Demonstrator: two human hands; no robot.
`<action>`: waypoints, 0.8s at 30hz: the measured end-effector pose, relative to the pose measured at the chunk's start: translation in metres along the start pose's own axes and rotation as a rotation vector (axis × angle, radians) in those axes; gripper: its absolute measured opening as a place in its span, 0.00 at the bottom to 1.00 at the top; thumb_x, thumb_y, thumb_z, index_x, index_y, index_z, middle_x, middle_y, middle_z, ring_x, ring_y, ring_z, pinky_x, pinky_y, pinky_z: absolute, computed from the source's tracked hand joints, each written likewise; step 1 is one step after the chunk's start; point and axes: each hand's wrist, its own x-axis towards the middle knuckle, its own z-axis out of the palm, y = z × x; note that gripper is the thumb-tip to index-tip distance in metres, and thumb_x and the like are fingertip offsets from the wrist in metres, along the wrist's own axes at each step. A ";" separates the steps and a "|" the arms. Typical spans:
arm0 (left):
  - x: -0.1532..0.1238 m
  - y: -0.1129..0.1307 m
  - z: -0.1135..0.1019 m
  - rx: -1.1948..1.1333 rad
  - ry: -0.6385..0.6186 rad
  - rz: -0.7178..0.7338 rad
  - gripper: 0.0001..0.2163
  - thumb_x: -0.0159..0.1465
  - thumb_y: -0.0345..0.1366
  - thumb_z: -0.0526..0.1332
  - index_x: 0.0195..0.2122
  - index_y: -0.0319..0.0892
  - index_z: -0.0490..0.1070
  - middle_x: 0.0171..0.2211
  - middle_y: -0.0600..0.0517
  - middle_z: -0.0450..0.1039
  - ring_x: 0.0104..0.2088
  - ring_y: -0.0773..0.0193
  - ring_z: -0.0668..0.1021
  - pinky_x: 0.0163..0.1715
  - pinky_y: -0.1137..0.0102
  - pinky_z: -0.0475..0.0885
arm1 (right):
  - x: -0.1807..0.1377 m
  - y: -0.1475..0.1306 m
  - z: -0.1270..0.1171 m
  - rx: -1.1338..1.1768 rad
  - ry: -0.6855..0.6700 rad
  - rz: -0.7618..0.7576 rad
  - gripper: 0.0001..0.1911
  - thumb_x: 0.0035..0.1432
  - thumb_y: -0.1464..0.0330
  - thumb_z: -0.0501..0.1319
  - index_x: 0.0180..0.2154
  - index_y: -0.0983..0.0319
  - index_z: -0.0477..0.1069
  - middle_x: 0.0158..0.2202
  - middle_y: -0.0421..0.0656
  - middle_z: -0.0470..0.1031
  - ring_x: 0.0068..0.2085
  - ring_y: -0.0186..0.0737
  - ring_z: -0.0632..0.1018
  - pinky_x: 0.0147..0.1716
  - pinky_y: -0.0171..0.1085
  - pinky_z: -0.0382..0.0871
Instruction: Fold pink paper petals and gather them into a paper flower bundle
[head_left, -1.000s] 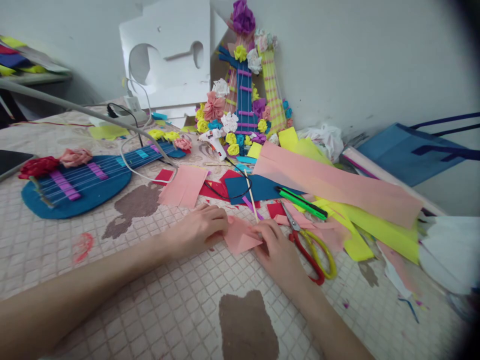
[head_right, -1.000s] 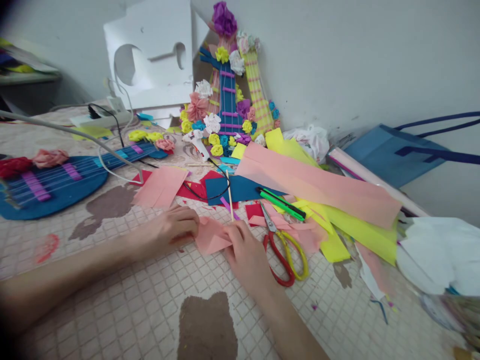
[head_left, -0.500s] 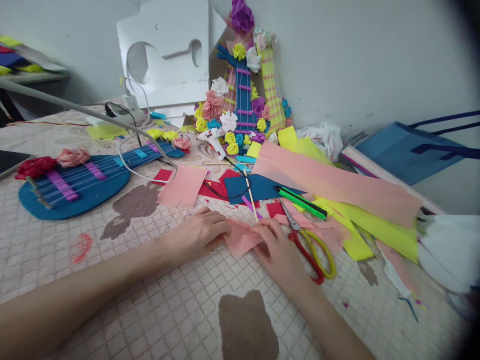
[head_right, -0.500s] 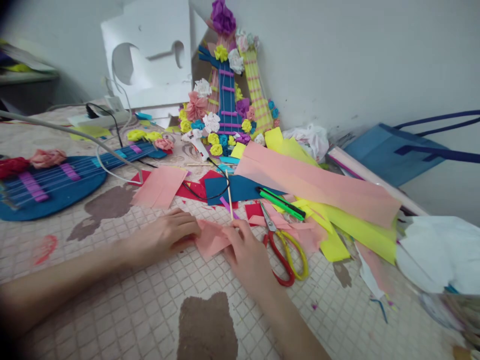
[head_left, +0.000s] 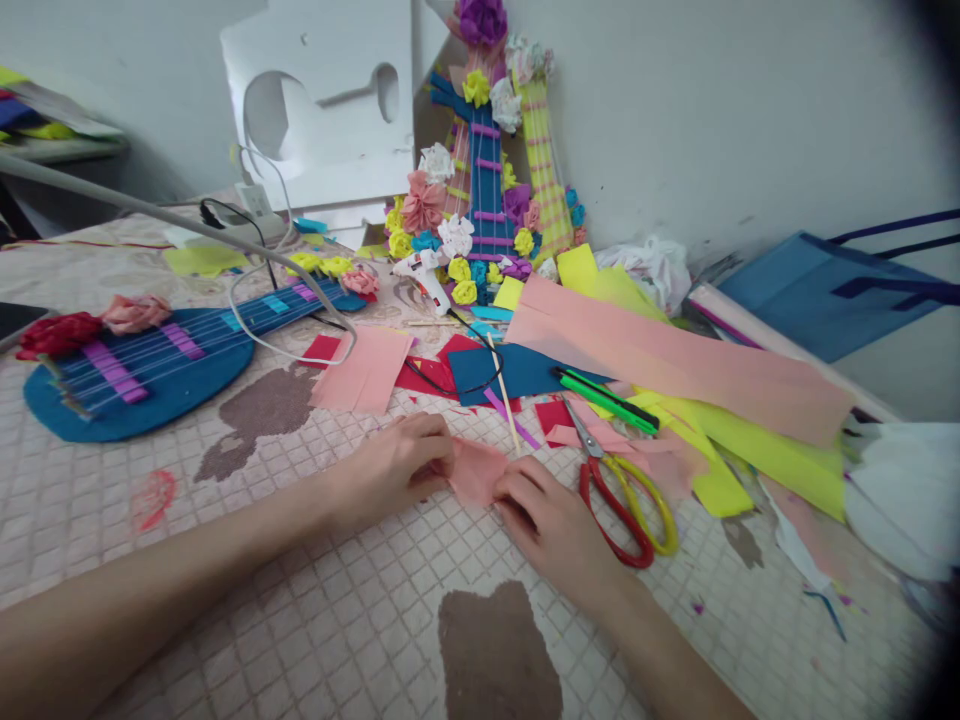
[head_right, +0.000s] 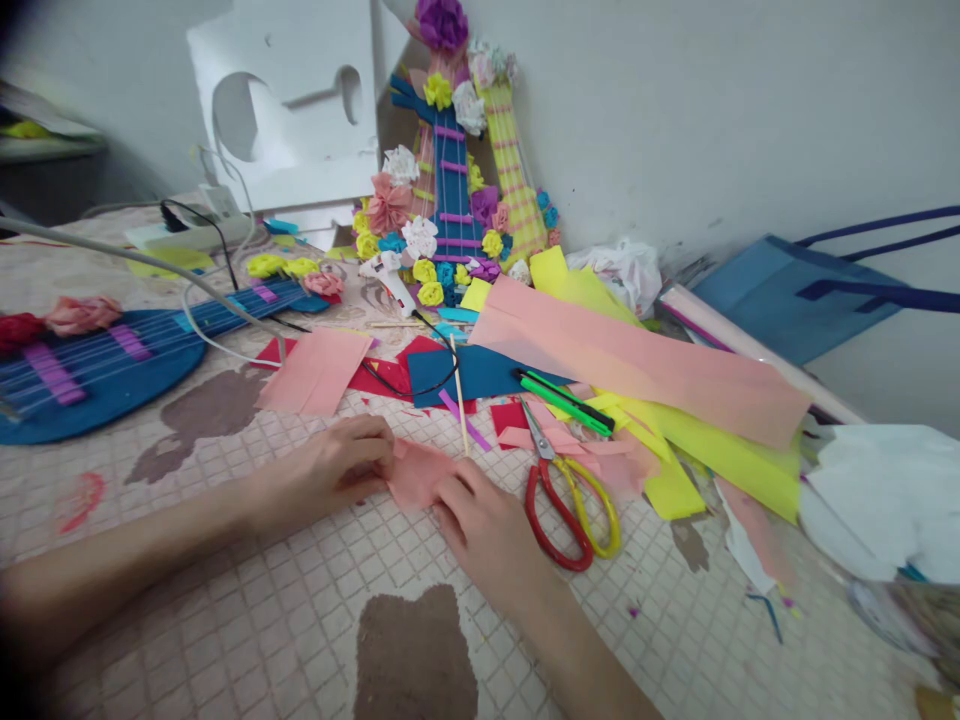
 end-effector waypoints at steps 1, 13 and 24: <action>0.000 -0.001 0.000 -0.012 -0.001 -0.006 0.05 0.57 0.22 0.58 0.29 0.38 0.67 0.33 0.51 0.66 0.35 0.65 0.70 0.35 0.72 0.65 | 0.000 -0.001 0.000 0.015 0.000 0.008 0.07 0.60 0.75 0.52 0.37 0.59 0.65 0.40 0.43 0.68 0.39 0.38 0.73 0.38 0.37 0.68; 0.003 -0.002 -0.007 -0.130 -0.052 -0.074 0.04 0.56 0.23 0.58 0.28 0.38 0.67 0.30 0.52 0.66 0.31 0.67 0.70 0.30 0.73 0.64 | 0.003 -0.012 0.004 0.105 0.079 0.189 0.04 0.57 0.75 0.55 0.32 0.60 0.64 0.35 0.40 0.67 0.34 0.36 0.72 0.31 0.34 0.64; 0.004 -0.006 -0.002 -0.123 0.002 -0.086 0.04 0.59 0.29 0.56 0.30 0.38 0.70 0.31 0.51 0.67 0.30 0.67 0.70 0.29 0.73 0.65 | 0.006 -0.018 0.010 0.066 0.171 0.257 0.05 0.57 0.73 0.56 0.29 0.60 0.64 0.30 0.39 0.67 0.31 0.35 0.72 0.30 0.34 0.63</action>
